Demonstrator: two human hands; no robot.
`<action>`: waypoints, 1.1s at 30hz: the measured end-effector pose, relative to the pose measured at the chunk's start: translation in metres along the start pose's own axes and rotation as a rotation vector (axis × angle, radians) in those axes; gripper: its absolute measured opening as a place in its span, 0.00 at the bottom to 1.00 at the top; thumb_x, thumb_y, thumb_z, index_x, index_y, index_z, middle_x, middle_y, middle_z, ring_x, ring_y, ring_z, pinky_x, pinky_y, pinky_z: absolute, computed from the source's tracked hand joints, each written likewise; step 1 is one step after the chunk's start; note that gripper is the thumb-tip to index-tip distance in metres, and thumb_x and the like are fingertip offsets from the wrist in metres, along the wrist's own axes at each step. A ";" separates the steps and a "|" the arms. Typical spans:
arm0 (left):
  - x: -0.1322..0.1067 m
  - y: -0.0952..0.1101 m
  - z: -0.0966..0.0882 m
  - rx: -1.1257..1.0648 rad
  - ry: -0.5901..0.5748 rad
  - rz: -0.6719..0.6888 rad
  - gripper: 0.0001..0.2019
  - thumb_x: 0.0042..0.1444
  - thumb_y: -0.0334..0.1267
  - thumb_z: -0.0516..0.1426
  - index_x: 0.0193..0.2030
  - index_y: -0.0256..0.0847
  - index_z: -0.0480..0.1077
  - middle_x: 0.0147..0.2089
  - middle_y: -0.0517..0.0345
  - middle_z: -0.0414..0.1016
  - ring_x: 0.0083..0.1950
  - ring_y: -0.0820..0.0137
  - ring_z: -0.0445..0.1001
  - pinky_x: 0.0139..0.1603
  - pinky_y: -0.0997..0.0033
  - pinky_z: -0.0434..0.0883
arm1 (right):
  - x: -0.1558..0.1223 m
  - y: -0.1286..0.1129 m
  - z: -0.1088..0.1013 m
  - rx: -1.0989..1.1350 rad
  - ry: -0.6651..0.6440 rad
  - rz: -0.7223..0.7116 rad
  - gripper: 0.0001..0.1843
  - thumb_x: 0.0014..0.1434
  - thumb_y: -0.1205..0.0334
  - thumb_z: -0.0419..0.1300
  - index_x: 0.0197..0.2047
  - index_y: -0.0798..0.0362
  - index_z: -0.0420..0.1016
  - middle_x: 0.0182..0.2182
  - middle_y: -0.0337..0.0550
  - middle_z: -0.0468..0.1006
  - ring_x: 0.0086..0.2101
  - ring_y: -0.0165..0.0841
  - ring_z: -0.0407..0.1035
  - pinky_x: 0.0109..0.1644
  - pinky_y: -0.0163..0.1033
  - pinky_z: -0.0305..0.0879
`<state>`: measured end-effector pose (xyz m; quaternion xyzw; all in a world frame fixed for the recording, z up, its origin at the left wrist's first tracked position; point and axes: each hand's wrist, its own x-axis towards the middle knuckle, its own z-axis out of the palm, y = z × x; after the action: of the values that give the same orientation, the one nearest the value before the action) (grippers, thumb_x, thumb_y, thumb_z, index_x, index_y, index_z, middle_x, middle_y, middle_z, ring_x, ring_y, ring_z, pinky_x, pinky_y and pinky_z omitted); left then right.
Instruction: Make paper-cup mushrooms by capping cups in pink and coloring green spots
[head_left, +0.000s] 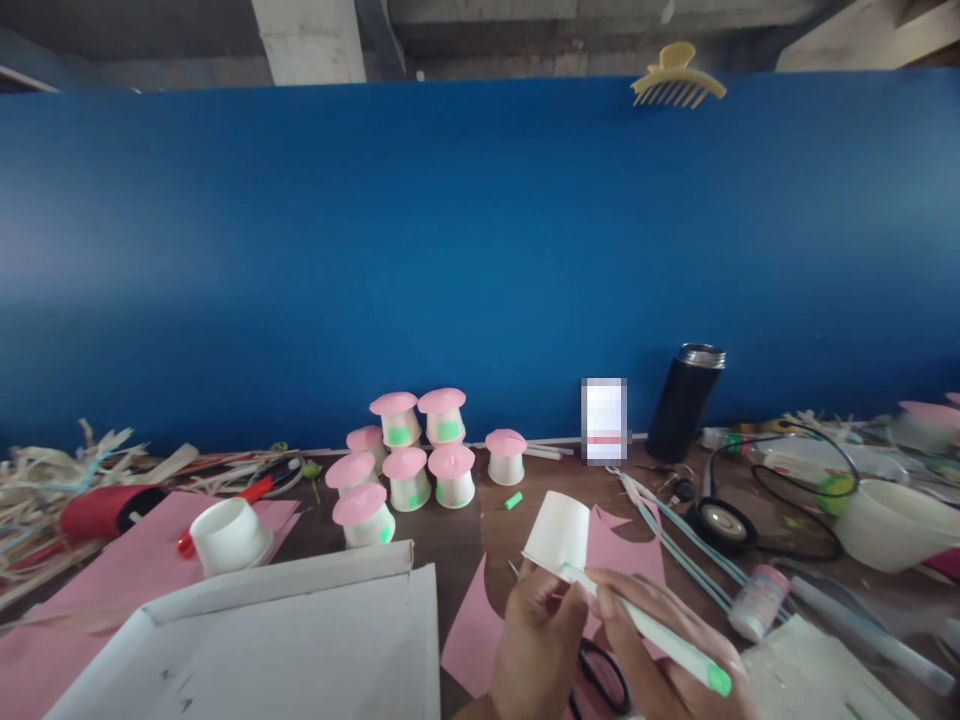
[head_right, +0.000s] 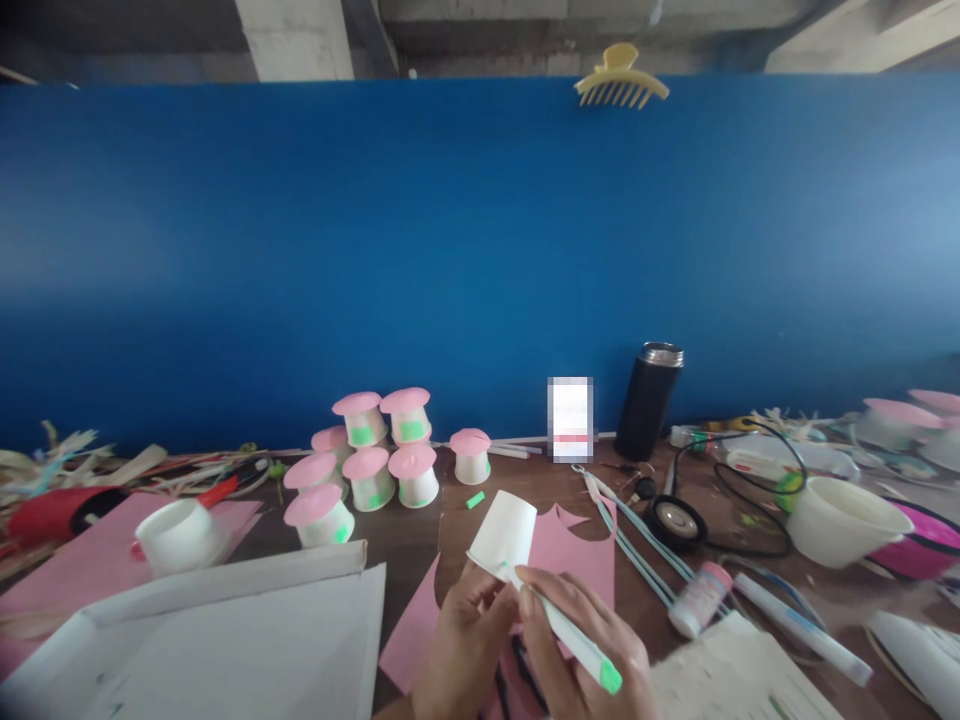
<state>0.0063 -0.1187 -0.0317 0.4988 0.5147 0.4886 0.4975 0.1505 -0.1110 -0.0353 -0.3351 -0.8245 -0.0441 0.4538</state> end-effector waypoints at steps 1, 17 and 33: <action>0.000 0.001 0.000 -0.012 -0.007 0.007 0.12 0.57 0.41 0.53 0.37 0.39 0.76 0.44 0.54 0.75 0.42 0.67 0.72 0.44 0.71 0.67 | 0.000 0.000 0.000 0.005 -0.002 0.011 0.13 0.60 0.67 0.55 0.48 0.52 0.71 0.42 0.45 0.80 0.42 0.34 0.75 0.44 0.36 0.72; -0.001 0.001 -0.001 -0.082 -0.005 0.032 0.09 0.54 0.36 0.53 0.31 0.39 0.74 0.40 0.52 0.74 0.39 0.65 0.71 0.42 0.69 0.66 | 0.004 -0.007 -0.002 0.057 0.009 0.061 0.11 0.60 0.68 0.56 0.47 0.52 0.69 0.38 0.43 0.79 0.40 0.30 0.75 0.43 0.32 0.71; -0.003 0.012 0.000 -0.121 0.022 0.045 0.11 0.52 0.33 0.53 0.33 0.40 0.77 0.39 0.52 0.75 0.43 0.62 0.71 0.44 0.69 0.66 | 0.010 -0.012 -0.003 0.065 -0.005 0.079 0.09 0.61 0.67 0.55 0.45 0.52 0.71 0.36 0.42 0.80 0.38 0.29 0.76 0.42 0.29 0.72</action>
<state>0.0066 -0.1210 -0.0198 0.4738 0.4784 0.5354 0.5099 0.1422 -0.1160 -0.0226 -0.3525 -0.8129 0.0017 0.4636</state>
